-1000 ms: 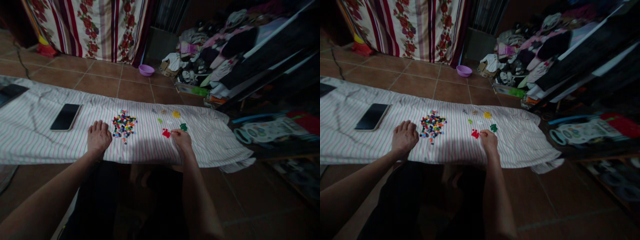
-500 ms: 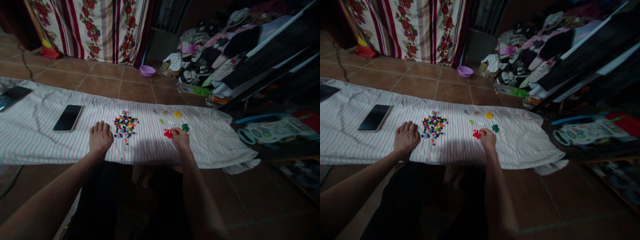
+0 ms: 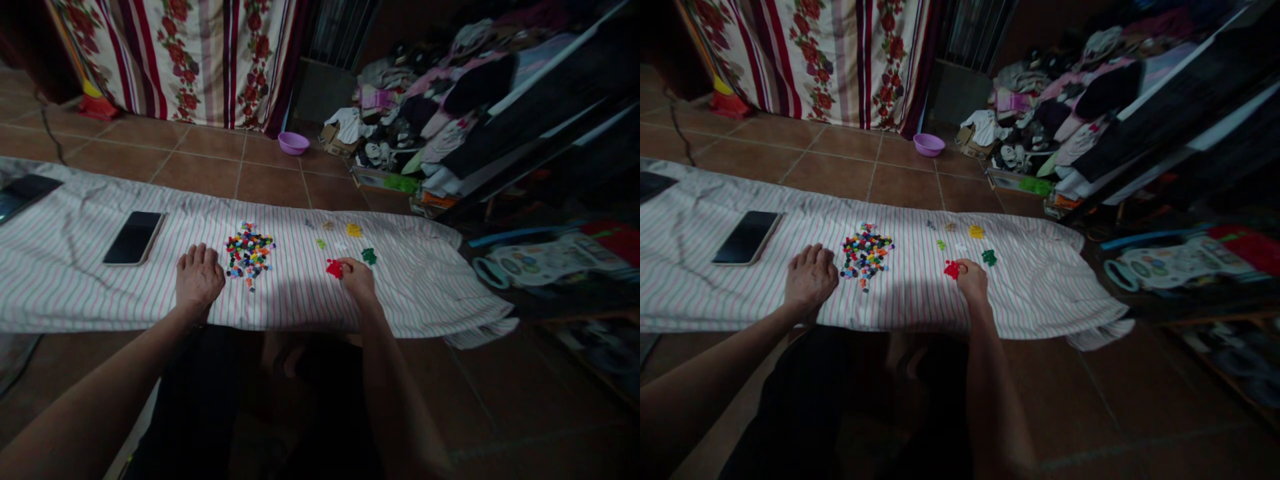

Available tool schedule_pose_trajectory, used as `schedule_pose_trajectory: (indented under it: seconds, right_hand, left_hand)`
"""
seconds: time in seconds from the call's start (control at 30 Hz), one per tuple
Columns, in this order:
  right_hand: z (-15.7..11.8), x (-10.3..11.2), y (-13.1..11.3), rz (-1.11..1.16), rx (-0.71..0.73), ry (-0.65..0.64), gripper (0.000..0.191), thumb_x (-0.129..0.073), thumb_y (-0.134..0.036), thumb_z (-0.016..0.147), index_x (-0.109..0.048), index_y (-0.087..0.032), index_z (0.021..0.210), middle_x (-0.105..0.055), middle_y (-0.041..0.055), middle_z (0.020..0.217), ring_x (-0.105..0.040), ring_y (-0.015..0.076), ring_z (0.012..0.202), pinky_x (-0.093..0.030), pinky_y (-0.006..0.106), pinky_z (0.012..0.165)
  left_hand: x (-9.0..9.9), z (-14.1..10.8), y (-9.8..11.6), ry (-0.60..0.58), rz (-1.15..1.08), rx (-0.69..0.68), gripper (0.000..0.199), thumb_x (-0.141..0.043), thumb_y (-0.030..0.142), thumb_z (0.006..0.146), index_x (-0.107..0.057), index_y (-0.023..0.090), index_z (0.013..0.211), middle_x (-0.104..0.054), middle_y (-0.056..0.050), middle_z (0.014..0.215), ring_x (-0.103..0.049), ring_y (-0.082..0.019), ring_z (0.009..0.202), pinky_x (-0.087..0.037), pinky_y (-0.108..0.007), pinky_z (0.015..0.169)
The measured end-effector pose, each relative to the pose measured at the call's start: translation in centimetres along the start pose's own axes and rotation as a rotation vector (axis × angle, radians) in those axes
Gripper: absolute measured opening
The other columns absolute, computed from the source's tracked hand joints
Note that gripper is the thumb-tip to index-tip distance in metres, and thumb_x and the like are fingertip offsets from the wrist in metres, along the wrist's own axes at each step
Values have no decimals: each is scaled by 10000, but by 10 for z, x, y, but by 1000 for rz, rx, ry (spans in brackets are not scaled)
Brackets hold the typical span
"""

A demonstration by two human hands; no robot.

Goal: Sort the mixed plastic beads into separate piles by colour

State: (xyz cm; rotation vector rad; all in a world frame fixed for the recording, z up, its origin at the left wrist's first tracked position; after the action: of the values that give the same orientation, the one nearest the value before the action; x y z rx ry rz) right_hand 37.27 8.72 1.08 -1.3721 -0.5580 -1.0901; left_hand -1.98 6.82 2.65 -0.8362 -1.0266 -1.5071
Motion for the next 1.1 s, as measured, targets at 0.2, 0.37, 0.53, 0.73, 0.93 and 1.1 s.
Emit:
schedule_pose_trajectory:
  seconds: [0.2, 0.37, 0.53, 0.73, 0.93, 1.1]
  right_hand:
    - [-1, -6, -3, -55, 27, -56, 394, -422, -100, 793, -706, -148, 1061, -703, 132, 1046, -635, 244, 1010, -465, 385, 943]
    - [-2, -11, -4, -70, 52, -67, 444, -407, -70, 794, -666, -144, 1147, -661, 137, 1143, -597, 234, 1090, -450, 366, 974]
    - [0, -14, -4, -61, 54, -79, 470, -426, -61, 751, -669, -156, 1142, -653, 130, 1134, -584, 246, 1095, -418, 391, 1022]
    - [2, -16, -5, -17, 134, -80, 451, -449, -87, 726, -685, -203, 1092, -653, 106, 1069, -585, 257, 1063, -419, 422, 1017]
    - [-2, -18, -7, -45, 140, -110, 526, -468, -93, 695, -649, -185, 1181, -631, 126, 1129, -567, 262, 1083, -424, 414, 1001]
    - [-5, -19, -9, -66, 192, -158, 525, -505, -161, 718, -623, -160, 1229, -619, 137, 1151, -551, 259, 1093, -426, 384, 984]
  left_hand:
    - [0, 0, 0, 2, 12, -5, 357, -322, 260, 911, -565, 130, 1137, -539, -173, 1341, -433, -331, 1295, -325, -476, 1046]
    - [0, -1, 0, 4, -2, -12, 350, -324, 262, 910, -562, 133, 1131, -537, -172, 1336, -416, -330, 1307, -313, -475, 1056]
    - [0, 0, 0, -3, -18, -6, 346, -340, 251, 895, -560, 131, 1134, -528, -179, 1346, -407, -335, 1315, -309, -485, 1057]
    - [-1, 0, 0, -2, 4, -3, 346, -327, 257, 901, -559, 145, 1131, -538, -166, 1339, -417, -324, 1311, -318, -475, 1052]
    - [0, 0, 1, -8, 35, -9, 350, -326, 258, 902, -561, 134, 1130, -538, -168, 1344, -430, -328, 1301, -323, -466, 1048]
    - [1, 0, 1, -8, 37, -11, 344, -324, 256, 903, -563, 130, 1116, -537, -170, 1338, -430, -336, 1297, -325, -470, 1044]
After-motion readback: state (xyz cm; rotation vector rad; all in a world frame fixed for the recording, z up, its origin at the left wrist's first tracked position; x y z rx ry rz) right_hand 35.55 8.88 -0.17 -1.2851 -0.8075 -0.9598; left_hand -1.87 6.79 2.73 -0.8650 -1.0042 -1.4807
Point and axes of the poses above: each hand's wrist, its own z-axis towards the middle knuckle, its own x-axis out of the back of the hand, y = z × x, the point moved 7 cm from there along z, towards the middle knuckle
